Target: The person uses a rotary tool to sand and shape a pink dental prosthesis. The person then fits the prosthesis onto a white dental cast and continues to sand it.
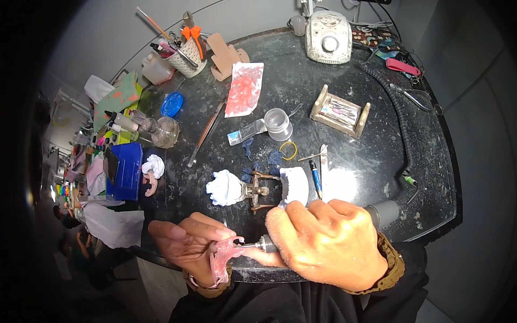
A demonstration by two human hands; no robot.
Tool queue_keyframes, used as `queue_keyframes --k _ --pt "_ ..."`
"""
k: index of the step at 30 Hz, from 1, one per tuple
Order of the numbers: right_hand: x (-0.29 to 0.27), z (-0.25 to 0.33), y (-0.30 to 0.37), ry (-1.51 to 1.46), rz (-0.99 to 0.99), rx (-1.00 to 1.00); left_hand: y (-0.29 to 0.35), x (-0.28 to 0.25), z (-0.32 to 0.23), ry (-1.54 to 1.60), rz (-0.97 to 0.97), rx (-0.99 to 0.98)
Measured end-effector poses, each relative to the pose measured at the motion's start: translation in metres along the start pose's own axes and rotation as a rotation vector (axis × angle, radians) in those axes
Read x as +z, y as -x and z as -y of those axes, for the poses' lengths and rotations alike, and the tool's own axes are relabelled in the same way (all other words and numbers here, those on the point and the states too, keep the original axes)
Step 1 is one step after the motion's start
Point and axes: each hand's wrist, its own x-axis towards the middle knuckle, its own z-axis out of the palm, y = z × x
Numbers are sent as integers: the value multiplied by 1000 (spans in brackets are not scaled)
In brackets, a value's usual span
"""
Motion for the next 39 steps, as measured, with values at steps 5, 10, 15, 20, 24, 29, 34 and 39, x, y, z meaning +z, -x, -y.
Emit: queue_keyframes --k 5,10,15,20,24,29,34,39 --pt "4 0 0 42 122 -47 -2 -3 -5 -11 17 -95" --pt "7 -1 -1 3 157 -31 -6 -7 -6 -60 86 -104" --pt "6 -3 0 -28 189 -42 -7 -7 -7 -104 115 -106" --pt "7 -3 1 -17 191 -48 -7 -7 -8 -178 114 -92" --pt "6 -3 1 9 192 -52 -8 -8 -10 -225 156 -109" --pt "3 -2 -1 -14 215 -69 -8 -1 -6 -165 78 -41" --pt "5 -1 0 -5 213 -45 -11 -6 -19 -323 170 -156" --pt "4 -3 -1 -15 242 -69 -10 -1 -17 -363 73 -190"
